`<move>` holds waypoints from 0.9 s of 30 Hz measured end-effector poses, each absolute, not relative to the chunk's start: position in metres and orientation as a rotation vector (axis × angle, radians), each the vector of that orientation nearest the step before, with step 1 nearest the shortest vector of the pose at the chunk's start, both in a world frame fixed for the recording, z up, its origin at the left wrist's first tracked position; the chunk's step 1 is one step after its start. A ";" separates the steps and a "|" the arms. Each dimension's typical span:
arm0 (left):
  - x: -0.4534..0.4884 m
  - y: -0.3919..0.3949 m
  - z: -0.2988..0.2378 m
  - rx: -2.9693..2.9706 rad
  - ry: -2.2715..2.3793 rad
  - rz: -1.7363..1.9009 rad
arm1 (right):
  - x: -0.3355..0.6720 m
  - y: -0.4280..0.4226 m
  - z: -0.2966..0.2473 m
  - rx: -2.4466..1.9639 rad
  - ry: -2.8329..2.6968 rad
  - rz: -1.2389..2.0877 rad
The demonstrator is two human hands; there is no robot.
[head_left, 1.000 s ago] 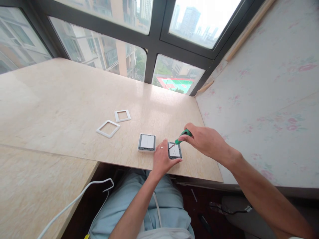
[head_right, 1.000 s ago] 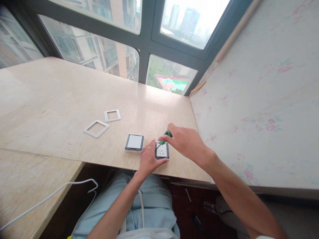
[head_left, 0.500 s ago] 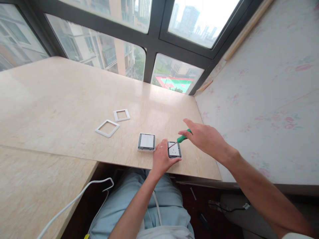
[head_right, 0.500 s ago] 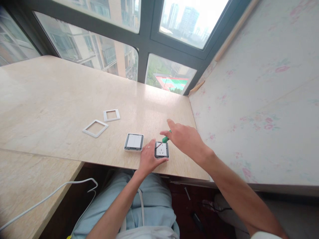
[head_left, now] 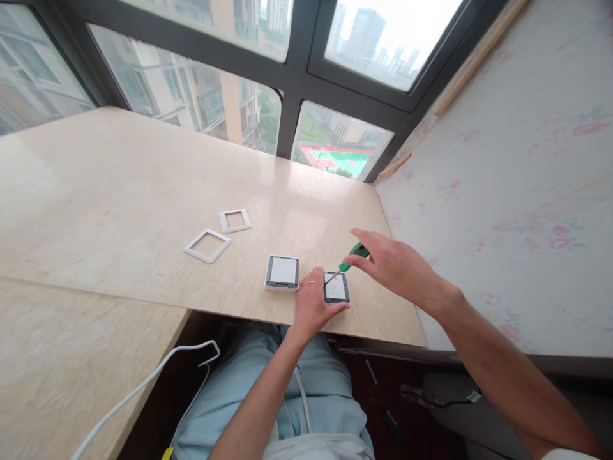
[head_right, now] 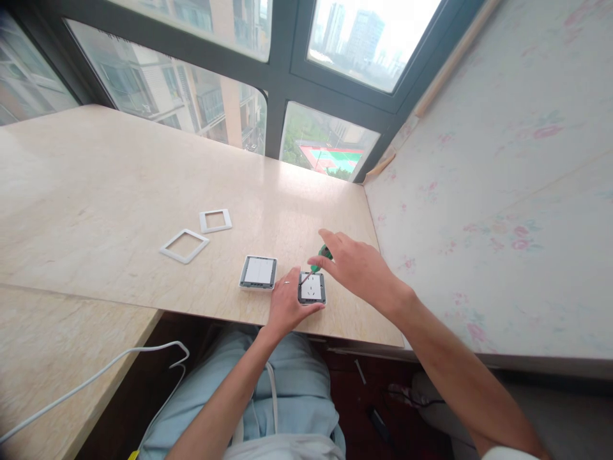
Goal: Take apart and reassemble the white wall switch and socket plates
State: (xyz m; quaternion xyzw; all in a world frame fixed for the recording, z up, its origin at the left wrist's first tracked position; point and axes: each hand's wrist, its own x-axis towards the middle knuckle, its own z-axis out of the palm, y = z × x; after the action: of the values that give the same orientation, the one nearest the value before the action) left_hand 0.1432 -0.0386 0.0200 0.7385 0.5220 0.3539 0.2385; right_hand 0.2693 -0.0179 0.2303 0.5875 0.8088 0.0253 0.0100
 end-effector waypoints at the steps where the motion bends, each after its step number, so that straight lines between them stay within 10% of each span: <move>1: 0.143 -0.039 0.020 2.023 1.432 0.963 | 0.267 -0.017 0.230 1.882 2.431 0.164; 10: 0.143 -0.038 0.020 2.026 1.417 0.967 | 0.285 -0.023 0.241 1.534 2.797 -0.316; 19: 0.142 -0.039 0.024 2.019 1.431 0.938 | 0.274 -0.017 0.227 1.843 2.327 0.208; 27: 0.142 -0.039 0.021 2.028 1.428 0.953 | 0.281 -0.024 0.238 1.459 2.801 -0.182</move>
State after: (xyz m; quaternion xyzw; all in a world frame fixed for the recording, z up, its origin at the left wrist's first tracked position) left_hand 0.1424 -0.0391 0.0208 0.7409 0.5217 0.3482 0.2401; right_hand 0.2811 -0.0237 0.2379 0.4613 0.8853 -0.0575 -0.0111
